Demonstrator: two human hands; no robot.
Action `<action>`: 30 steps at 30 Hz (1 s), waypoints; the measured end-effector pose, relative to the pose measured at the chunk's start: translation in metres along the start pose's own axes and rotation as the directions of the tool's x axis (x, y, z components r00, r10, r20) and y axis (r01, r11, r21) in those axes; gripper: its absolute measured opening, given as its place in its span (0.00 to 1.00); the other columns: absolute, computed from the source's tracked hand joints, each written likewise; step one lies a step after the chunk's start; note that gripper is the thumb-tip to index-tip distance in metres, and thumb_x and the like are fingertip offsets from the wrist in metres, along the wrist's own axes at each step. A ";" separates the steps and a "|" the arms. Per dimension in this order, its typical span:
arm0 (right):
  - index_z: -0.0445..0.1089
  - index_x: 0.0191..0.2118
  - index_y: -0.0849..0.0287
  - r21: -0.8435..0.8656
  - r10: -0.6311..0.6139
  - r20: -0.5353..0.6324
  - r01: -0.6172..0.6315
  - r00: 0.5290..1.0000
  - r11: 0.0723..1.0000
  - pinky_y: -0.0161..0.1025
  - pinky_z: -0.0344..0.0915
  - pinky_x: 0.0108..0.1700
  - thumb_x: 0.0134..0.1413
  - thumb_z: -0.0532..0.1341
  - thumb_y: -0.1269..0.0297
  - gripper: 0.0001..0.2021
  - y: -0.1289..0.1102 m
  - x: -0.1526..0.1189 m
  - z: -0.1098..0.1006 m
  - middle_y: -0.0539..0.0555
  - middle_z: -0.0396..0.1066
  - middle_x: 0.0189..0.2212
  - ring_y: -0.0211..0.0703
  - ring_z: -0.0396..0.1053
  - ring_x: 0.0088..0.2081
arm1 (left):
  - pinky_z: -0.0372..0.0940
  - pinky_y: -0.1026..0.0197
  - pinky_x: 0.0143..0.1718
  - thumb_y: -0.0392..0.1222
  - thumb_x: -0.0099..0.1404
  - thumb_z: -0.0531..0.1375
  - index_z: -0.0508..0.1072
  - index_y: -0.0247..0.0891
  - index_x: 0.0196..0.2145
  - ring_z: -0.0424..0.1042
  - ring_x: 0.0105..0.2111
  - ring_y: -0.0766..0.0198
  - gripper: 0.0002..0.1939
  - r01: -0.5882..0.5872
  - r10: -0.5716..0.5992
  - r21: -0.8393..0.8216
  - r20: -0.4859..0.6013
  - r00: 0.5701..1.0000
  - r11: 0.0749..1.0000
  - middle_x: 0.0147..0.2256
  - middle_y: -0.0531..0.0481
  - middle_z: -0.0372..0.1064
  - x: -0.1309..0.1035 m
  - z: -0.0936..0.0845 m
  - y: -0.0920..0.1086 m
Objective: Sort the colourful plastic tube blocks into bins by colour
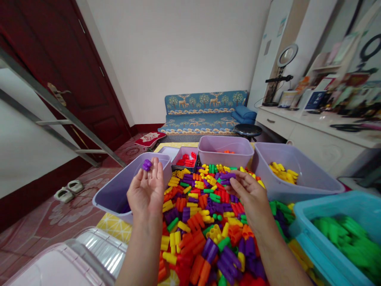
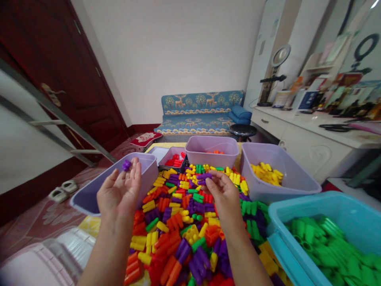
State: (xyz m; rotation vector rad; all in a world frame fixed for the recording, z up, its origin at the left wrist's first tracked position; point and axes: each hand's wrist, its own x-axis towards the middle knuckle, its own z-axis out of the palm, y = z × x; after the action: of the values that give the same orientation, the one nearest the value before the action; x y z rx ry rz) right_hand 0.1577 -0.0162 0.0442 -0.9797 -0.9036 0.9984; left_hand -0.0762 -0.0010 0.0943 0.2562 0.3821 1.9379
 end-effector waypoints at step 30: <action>0.70 0.44 0.56 0.001 -0.006 -0.037 0.006 0.999 1.000 0.36 0.70 0.36 0.43 0.68 0.57 0.20 -0.004 0.000 -0.003 0.49 0.73 0.32 0.36 0.72 0.29 | 0.69 0.55 0.46 0.39 0.62 0.55 0.66 0.31 0.50 0.69 0.51 0.53 0.19 0.202 -0.237 0.203 0.165 0.957 0.958 0.52 0.32 0.66 0.002 -0.003 -0.010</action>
State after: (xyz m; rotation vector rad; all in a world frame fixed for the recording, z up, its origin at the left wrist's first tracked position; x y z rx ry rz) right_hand 0.1610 -0.0178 0.0468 -0.9912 -0.8752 0.9729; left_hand -0.0698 0.0038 0.0875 0.4928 0.4459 1.6446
